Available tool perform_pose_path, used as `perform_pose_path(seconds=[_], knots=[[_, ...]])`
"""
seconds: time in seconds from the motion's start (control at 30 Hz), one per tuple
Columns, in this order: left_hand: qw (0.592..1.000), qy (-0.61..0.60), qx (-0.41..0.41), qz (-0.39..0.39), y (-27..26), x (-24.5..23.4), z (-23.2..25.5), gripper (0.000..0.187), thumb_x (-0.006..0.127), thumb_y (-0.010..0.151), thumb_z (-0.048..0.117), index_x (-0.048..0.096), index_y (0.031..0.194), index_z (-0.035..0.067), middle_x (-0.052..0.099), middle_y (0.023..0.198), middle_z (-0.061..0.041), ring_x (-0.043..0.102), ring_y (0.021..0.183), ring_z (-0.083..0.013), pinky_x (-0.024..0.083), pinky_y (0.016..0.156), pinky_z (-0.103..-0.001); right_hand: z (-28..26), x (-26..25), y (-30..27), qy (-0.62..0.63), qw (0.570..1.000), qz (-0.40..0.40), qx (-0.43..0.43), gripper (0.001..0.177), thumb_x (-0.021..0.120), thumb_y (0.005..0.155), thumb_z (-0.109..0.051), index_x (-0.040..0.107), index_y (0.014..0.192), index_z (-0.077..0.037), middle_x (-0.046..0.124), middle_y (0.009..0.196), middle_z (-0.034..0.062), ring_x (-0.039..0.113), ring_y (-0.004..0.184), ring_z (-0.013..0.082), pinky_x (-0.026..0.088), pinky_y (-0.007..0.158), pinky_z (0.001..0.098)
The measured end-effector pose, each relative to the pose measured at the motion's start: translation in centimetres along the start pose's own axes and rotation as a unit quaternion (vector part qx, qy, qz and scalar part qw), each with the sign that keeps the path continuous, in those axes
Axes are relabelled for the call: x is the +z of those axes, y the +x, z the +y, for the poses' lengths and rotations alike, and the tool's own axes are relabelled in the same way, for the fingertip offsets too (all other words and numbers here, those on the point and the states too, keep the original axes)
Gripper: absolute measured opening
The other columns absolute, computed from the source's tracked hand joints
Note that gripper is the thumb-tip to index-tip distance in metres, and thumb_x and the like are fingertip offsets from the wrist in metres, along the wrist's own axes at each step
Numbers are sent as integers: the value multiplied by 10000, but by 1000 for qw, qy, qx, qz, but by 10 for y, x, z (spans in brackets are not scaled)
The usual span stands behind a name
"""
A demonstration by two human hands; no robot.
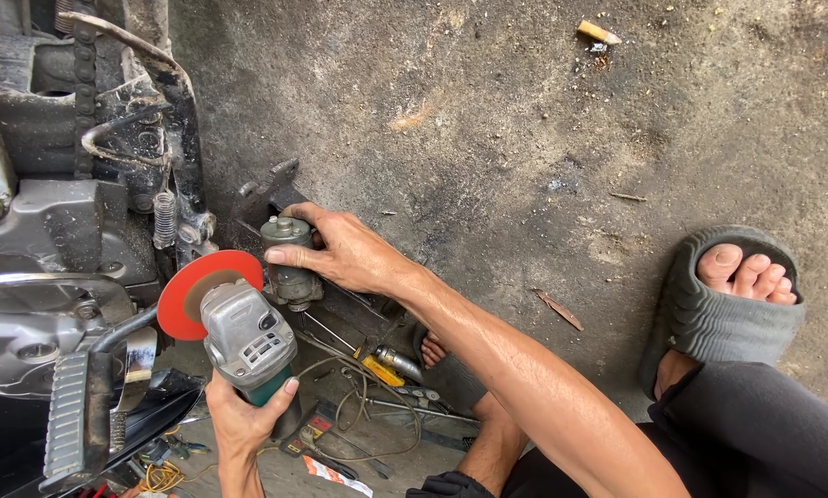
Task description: The person uses an angle grinder to smooth the surface of a small cylindrical metal part removed from a motorcycle. They hold the part with one hand and operate the grinder with the other, rotating the part to grind different sides. The part is then placed back near the motorcycle.
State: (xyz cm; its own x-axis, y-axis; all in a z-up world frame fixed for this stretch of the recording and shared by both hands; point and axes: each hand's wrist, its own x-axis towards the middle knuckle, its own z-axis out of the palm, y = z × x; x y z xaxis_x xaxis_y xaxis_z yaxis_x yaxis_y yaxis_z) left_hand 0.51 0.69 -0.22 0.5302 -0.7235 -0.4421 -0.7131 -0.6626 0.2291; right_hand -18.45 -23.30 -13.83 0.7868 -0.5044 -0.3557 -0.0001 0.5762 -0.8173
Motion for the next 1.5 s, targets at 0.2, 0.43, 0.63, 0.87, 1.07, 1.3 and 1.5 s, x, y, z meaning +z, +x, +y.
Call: perform_pose_path(seconds=[0.2,0.43,0.63,0.87,1.07,1.3,1.5], knots=[[1000,-16,-23,5,0,2,0,730,872,609,356,649,1205,-2,714,1078,-143,675,984,-246,533,887,-372,-1,0,0,4,1000,-1,8,691,589,855,-579,570,1351,-99,745,1237,81,723,1102,208,526,903,329],[1000,-16,-11,10,1,1,1,723,865,622,361,653,1209,-4,714,1091,-151,677,995,-255,533,896,-377,0,0,0,-3,1000,-1,3,676,578,859,-591,573,1341,-117,755,1191,71,727,1035,200,522,874,325],[999,-29,-23,-2,2,-2,8,748,850,622,375,633,1225,-10,719,1074,-153,686,979,-259,553,872,-375,1,1,0,-5,1000,-2,12,703,575,851,-599,566,1359,-113,747,1220,77,719,1078,209,519,885,329],[1000,-16,-20,8,1,1,0,742,870,607,361,640,1212,-2,716,1070,-137,675,966,-238,530,880,-365,1,1,0,-8,1000,0,14,703,578,852,-597,564,1359,-111,747,1210,78,716,1068,205,516,881,327],[1000,-8,-17,9,1,0,3,754,864,614,359,636,1225,-19,707,1093,-160,676,996,-268,532,892,-388,3,1,0,-5,1000,-1,12,693,577,854,-596,567,1354,-117,750,1205,74,718,1068,200,517,885,327],[1000,-9,3,6,3,0,9,715,854,636,379,643,1199,-9,701,1095,-160,675,1005,-273,537,895,-390,4,3,1,-19,1000,1,15,741,573,846,-612,553,1382,-102,737,1244,90,705,1109,220,503,909,329],[999,-31,-21,4,3,-1,14,752,852,622,361,630,1238,-7,707,1104,-142,669,1002,-245,532,898,-373,3,3,1,-6,1000,0,18,736,584,848,-596,551,1388,-98,738,1247,91,713,1087,209,518,898,327]])
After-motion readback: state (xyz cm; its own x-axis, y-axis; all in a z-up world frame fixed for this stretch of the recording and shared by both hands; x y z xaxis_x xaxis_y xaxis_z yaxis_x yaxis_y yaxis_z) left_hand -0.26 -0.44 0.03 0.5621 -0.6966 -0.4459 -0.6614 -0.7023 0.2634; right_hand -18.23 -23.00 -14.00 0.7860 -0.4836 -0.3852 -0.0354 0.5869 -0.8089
